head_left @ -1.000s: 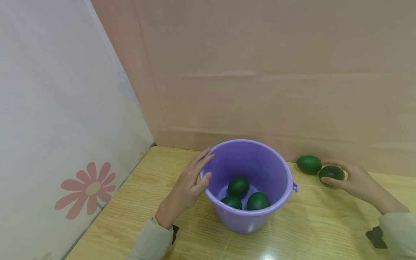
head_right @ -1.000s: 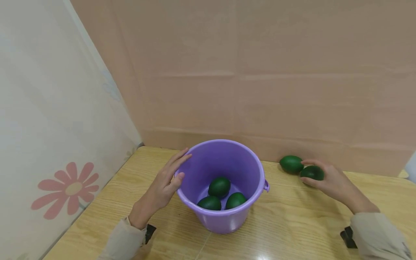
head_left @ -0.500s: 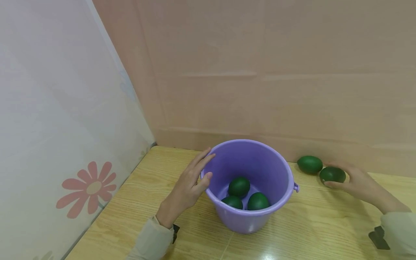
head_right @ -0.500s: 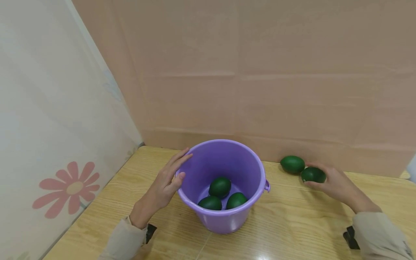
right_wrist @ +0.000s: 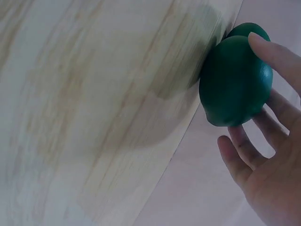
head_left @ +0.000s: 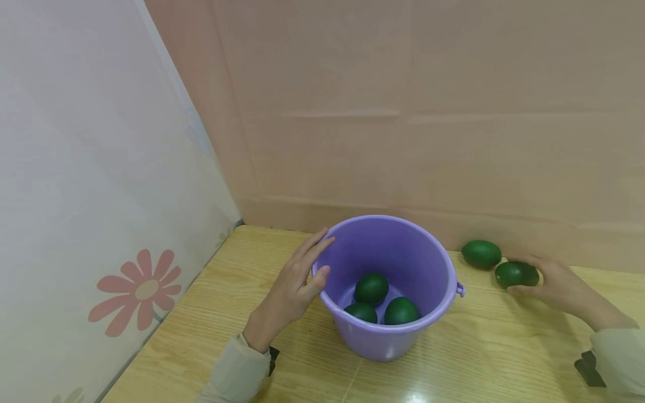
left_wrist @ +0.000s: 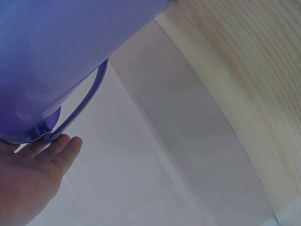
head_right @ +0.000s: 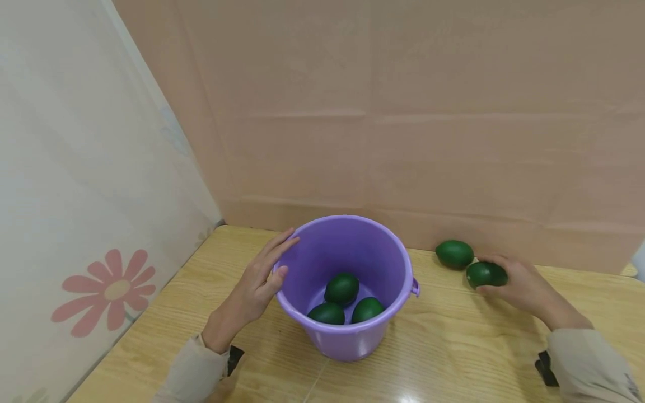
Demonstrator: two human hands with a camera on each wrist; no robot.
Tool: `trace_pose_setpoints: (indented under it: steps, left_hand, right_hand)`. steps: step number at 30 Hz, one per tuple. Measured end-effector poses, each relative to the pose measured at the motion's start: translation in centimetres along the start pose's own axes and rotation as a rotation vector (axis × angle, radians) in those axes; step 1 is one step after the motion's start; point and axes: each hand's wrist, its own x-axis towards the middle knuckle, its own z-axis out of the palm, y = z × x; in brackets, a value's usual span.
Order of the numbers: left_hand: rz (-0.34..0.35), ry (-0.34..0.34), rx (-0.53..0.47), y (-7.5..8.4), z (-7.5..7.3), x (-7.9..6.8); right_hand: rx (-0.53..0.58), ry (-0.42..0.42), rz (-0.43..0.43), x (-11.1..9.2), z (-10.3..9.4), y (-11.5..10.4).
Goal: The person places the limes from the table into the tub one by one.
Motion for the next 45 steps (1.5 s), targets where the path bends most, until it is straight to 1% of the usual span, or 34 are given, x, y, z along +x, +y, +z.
trace_pose_setpoints:
  steps: [5, 10, 17, 27, 31, 39, 45]
  left_hand:
    - [0.008, 0.005, 0.002, 0.0, 0.0, 0.1]
    - [0.002, 0.002, -0.001, 0.0, 0.0, 0.1]
    - [0.002, 0.003, -0.001, 0.0, 0.0, 0.1]
    - [0.002, 0.002, -0.001, 0.0, 0.1, 0.0]
    - [0.004, 0.005, 0.0, 0.0, 0.1, 0.0]
    - [0.002, 0.004, 0.001, -0.1, 0.1, 0.0]
    - [0.006, 0.009, -0.004, -0.1, 0.1, -0.1]
  right_hand:
    - [-0.005, -0.036, 0.034, 0.0, -0.2, 0.0]
    - [0.017, -0.074, 0.049, 0.0, -0.2, 0.1]
    - [0.021, -0.072, 0.037, -0.3, 0.1, -0.1]
    - [0.014, -0.089, 0.061, -0.8, 0.0, -0.6]
    - [0.021, -0.077, 0.066, -0.9, 0.0, -0.7]
    - [0.029, -0.024, 0.065, -0.9, -0.1, -1.0]
    - [0.028, 0.028, 0.029, -0.9, -0.2, -1.4]
